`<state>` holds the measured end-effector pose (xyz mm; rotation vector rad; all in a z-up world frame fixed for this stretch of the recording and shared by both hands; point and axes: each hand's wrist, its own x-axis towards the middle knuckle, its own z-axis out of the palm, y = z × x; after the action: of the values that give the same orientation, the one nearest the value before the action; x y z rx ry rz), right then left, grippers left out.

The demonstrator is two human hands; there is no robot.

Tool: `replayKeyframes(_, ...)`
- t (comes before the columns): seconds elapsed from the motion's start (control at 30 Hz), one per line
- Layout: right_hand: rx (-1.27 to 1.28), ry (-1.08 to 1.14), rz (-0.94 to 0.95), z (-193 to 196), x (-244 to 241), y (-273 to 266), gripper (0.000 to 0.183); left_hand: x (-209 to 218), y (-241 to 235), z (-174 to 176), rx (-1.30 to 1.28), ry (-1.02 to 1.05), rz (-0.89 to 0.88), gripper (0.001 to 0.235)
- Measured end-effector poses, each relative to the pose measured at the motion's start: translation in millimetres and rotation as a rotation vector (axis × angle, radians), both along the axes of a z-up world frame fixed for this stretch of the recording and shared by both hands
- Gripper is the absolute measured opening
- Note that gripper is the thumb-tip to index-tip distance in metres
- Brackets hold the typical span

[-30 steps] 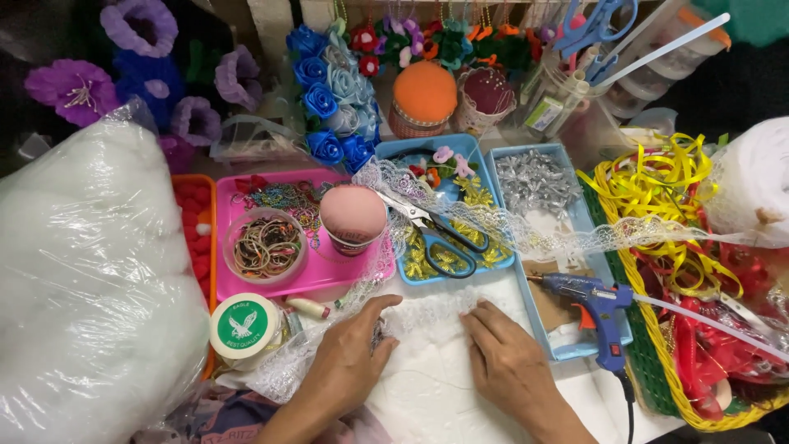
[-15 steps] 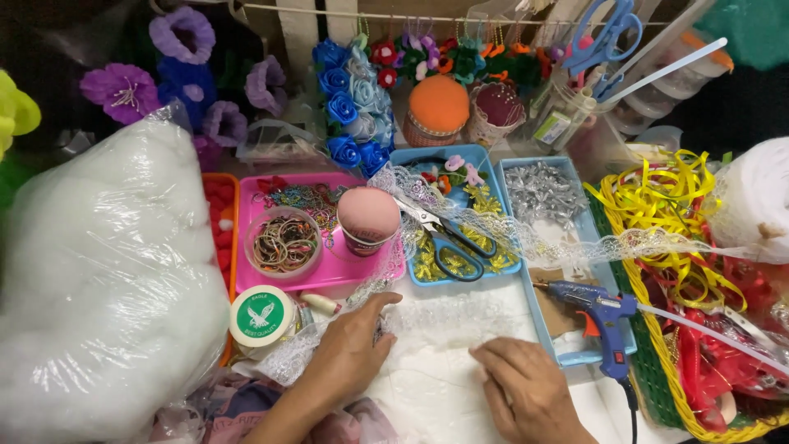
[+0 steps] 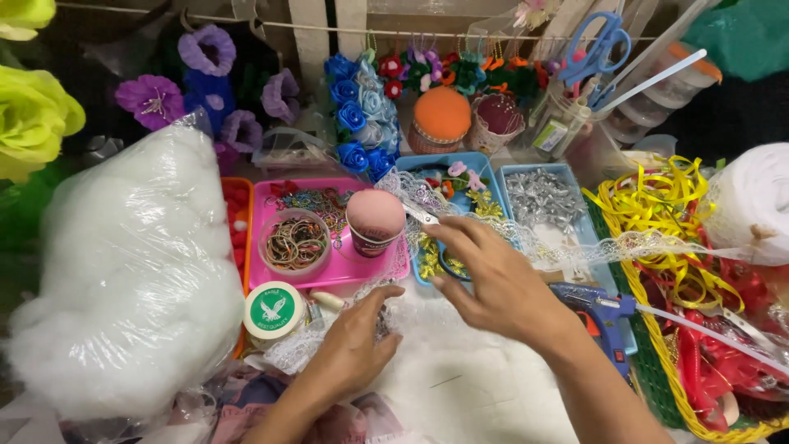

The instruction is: Gathering and pleating white lace to decorate a small pink egg-shaped object.

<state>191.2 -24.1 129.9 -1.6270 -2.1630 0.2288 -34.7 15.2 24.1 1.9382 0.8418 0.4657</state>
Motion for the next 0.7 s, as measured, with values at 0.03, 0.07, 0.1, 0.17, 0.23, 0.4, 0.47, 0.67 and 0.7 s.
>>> replayKeyframes(0.03,0.004,0.001,0.003,1.4,-10.5,20.6,0.055,0.6,-1.2,-1.9,0.004,0.001,0.003,0.06)
replayKeyframes(0.07,-0.044,-0.058,0.043,2.7,-20.5,41.4,0.069,1.8,-2.0,-4.1,0.001,0.024,0.018,0.061)
replayKeyframes(0.1,-0.095,-0.116,0.08,3.2,-30.1,61.1,0.084,3.3,-3.7,-7.1,-0.004,0.047,0.029,0.062)
replayKeyframes(0.17,-0.143,-0.165,0.065,-1.9,-44.7,82.7,0.085,5.5,-2.6,-13.0,-0.001,0.064,0.047,0.063)
replayKeyframes(0.23,-0.201,-0.212,0.051,-5.2,-52.4,97.2,0.087,8.7,-2.4,-10.8,-0.006,0.084,0.064,0.063)
replayKeyframes(0.4,-0.183,-0.057,-0.081,18.1,-39.5,89.8,0.084,20.9,-2.7,5.9,-0.068,0.242,0.135,0.08)
replayKeyframes(0.47,-0.093,-0.004,-0.086,27.4,-13.5,70.5,0.082,31.2,-0.3,15.9,-0.121,0.357,0.147,0.079)
replayKeyframes(0.67,-0.114,0.072,-0.223,43.1,44.1,17.2,0.085,41.3,-6.4,-21.4,0.058,0.319,-0.018,0.026)
replayKeyframes(0.7,-0.163,0.069,-0.241,43.0,49.0,10.2,0.086,41.3,-8.8,-27.8,0.11,0.211,-0.098,0.016)
